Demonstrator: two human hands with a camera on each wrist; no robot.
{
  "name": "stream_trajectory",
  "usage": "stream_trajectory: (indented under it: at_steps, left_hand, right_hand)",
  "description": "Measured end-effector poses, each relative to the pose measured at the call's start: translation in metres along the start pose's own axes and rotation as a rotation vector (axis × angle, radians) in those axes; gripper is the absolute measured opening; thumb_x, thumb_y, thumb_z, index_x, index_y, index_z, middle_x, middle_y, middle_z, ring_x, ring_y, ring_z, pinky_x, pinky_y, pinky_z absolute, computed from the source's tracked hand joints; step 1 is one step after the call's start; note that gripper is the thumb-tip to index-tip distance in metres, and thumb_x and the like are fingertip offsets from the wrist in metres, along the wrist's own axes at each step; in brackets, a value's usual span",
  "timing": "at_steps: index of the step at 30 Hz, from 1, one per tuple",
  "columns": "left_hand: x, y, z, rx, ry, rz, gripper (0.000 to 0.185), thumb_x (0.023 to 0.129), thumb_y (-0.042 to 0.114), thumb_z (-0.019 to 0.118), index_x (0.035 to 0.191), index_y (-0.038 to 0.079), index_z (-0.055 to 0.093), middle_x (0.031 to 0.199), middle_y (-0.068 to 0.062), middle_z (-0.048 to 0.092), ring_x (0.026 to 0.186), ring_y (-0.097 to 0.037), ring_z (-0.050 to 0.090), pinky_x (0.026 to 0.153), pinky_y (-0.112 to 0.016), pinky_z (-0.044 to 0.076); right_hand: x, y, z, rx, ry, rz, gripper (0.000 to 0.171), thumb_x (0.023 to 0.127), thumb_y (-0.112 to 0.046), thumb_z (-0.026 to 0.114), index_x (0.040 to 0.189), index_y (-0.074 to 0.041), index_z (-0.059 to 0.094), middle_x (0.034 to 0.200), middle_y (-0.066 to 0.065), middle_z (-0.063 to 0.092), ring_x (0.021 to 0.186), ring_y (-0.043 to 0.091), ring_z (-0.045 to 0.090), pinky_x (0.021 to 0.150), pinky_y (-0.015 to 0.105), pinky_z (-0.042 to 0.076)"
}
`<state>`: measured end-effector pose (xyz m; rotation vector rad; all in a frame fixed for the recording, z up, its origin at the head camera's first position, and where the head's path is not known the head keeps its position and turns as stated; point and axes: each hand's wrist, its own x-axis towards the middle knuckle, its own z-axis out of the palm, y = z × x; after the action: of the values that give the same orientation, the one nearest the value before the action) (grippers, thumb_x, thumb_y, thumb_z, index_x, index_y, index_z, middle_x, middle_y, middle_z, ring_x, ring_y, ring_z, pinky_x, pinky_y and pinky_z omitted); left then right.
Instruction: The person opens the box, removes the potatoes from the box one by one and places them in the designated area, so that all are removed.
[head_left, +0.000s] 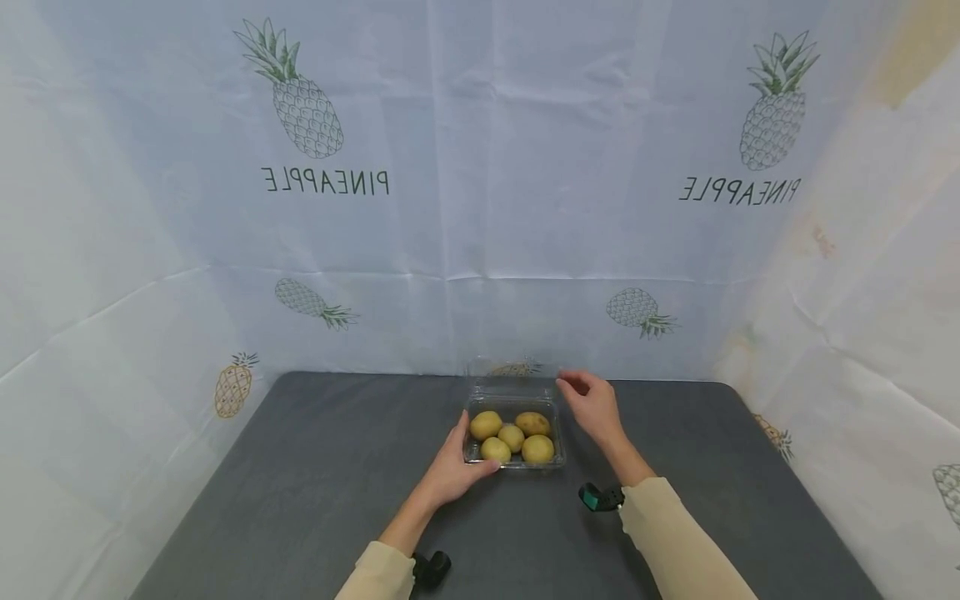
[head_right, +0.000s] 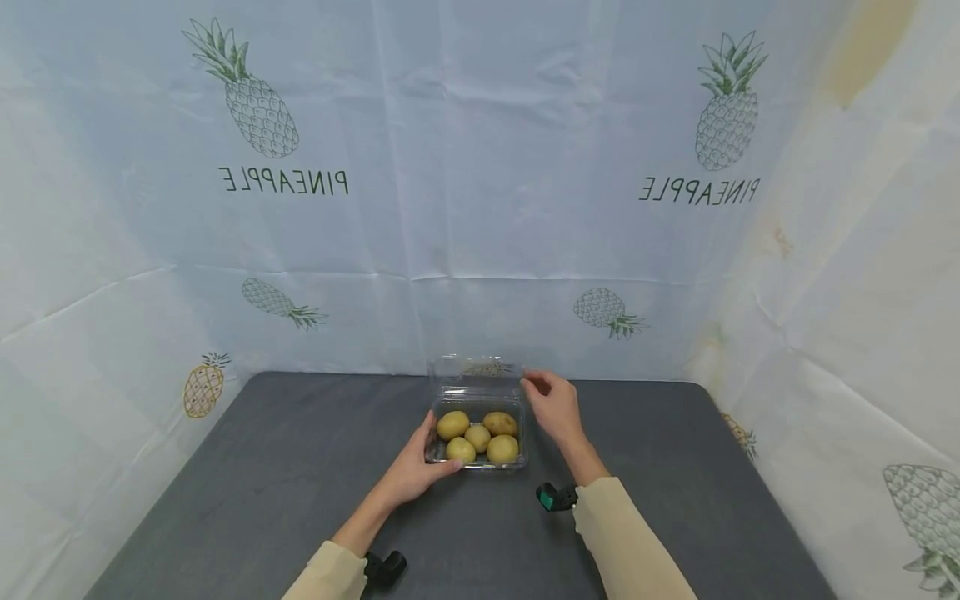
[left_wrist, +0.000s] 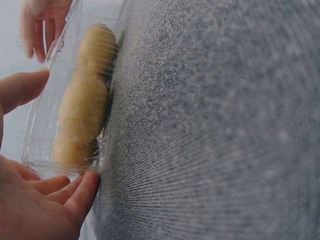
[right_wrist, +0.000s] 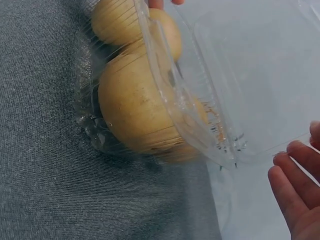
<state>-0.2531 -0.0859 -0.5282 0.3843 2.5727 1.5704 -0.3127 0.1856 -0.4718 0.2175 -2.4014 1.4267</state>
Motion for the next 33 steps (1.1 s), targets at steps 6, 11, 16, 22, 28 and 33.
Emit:
stream_trajectory:
  at_steps: [6,11,16,22,28,33]
  left_hand:
    - [0.000,0.000,0.000,0.013,-0.006,0.001,0.105,0.093,0.038,0.076,0.163,0.002,0.007,0.165,-0.027,0.016,0.149,-0.044,0.027,0.114,-0.060,0.031]
    - [-0.001,0.001,0.001,0.026,-0.004,-0.008,0.106,0.093,0.040,0.075,0.163,0.003,0.006,0.165,-0.027,0.016,0.149,-0.044,0.026,0.114,-0.061,0.031]
    - [-0.001,0.002,0.001,0.028,0.002,-0.008,0.105,0.093,0.039,0.076,0.163,0.001,0.007,0.165,-0.027,0.016,0.149,-0.044,0.027,0.115,-0.061,0.030]
    - [-0.001,0.001,0.001,0.052,0.011,-0.020,0.105,0.092,0.040,0.075,0.163,0.002,0.008,0.165,-0.027,0.017,0.150,-0.044,0.023,0.115,-0.063,0.029]
    - [-0.002,0.005,0.002,0.056,0.020,-0.043,0.105,0.092,0.042,0.075,0.163,0.003,0.008,0.165,-0.026,0.016,0.150,-0.047,0.020,0.113,-0.067,0.027]
    - [-0.003,0.005,0.002,0.058,0.024,-0.040,0.105,0.092,0.041,0.075,0.163,0.003,0.008,0.165,-0.026,0.016,0.150,-0.046,0.020,0.114,-0.067,0.027]
  right_hand:
    - [0.005,0.008,0.006,-0.019,0.005,0.020,0.024,0.101,-0.017,0.066,0.117,0.000,0.073,0.112,0.016,0.073,0.100,0.032,0.068,0.085,0.050,0.056]
    - [0.007,0.015,0.008,-0.044,-0.002,0.037,0.025,0.102,-0.017,0.065,0.117,0.001,0.073,0.108,0.016,0.073,0.097,0.032,0.068,0.081,0.049,0.056]
    - [0.008,0.023,0.011,-0.053,-0.031,0.070,0.027,0.103,-0.017,0.064,0.119,0.002,0.072,0.106,0.016,0.073,0.097,0.031,0.068,0.081,0.047,0.057]
    - [0.009,0.028,0.014,-0.050,-0.066,0.123,0.027,0.103,-0.017,0.063,0.120,0.003,0.071,0.105,0.016,0.073,0.096,0.031,0.070,0.080,0.046,0.058]
    - [0.009,0.030,0.018,-0.055,-0.095,0.169,0.028,0.103,-0.019,0.063,0.123,0.000,0.070,0.109,0.015,0.073,0.098,0.031,0.070,0.081,0.046,0.058]
    - [0.008,0.033,0.019,-0.073,-0.117,0.177,0.031,0.102,-0.019,0.064,0.126,0.001,0.068,0.113,0.017,0.072,0.101,0.032,0.069,0.083,0.047,0.057]
